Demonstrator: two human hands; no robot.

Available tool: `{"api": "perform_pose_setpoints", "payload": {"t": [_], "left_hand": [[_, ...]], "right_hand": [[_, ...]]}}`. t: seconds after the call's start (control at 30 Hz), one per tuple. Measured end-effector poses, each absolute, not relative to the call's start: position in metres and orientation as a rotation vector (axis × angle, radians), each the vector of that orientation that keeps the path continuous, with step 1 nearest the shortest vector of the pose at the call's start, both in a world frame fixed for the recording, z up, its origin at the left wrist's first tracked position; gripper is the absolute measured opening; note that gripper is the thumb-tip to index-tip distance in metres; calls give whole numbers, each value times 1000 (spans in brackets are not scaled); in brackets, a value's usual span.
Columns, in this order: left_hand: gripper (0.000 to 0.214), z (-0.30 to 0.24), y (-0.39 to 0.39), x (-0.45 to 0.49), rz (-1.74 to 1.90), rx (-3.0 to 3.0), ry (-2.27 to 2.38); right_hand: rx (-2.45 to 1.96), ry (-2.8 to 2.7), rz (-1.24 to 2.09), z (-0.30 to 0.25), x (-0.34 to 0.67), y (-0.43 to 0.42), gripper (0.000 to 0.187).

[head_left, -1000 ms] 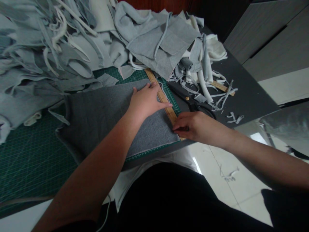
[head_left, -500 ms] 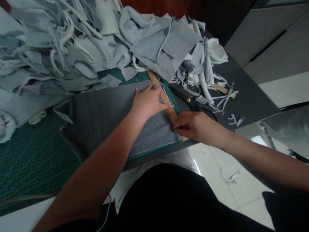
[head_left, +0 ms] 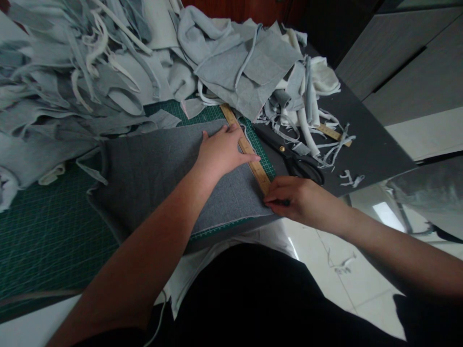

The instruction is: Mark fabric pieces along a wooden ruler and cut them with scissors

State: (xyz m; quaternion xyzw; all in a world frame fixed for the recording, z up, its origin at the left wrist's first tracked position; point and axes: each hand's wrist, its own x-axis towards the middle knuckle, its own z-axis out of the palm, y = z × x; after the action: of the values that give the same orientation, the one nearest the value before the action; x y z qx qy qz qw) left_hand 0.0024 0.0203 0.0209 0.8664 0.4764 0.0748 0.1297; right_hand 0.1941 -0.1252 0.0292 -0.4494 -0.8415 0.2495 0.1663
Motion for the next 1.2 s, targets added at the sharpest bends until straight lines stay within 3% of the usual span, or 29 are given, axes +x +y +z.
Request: {"api": "perform_pose_setpoints", "payload": {"t": [0.9, 1.1, 1.2], "left_hand": [[86, 24, 19, 3, 205, 2514, 1390], [48, 26, 23, 0, 107, 2568, 1283], [50, 26, 28, -4, 55, 2589, 1241]], "right_hand": [[-1057, -2330, 1014, 23, 213, -126, 10], [-928, -2267, 976, 15, 217, -126, 8], [-930, -2096, 931, 11, 218, -127, 6]]}}
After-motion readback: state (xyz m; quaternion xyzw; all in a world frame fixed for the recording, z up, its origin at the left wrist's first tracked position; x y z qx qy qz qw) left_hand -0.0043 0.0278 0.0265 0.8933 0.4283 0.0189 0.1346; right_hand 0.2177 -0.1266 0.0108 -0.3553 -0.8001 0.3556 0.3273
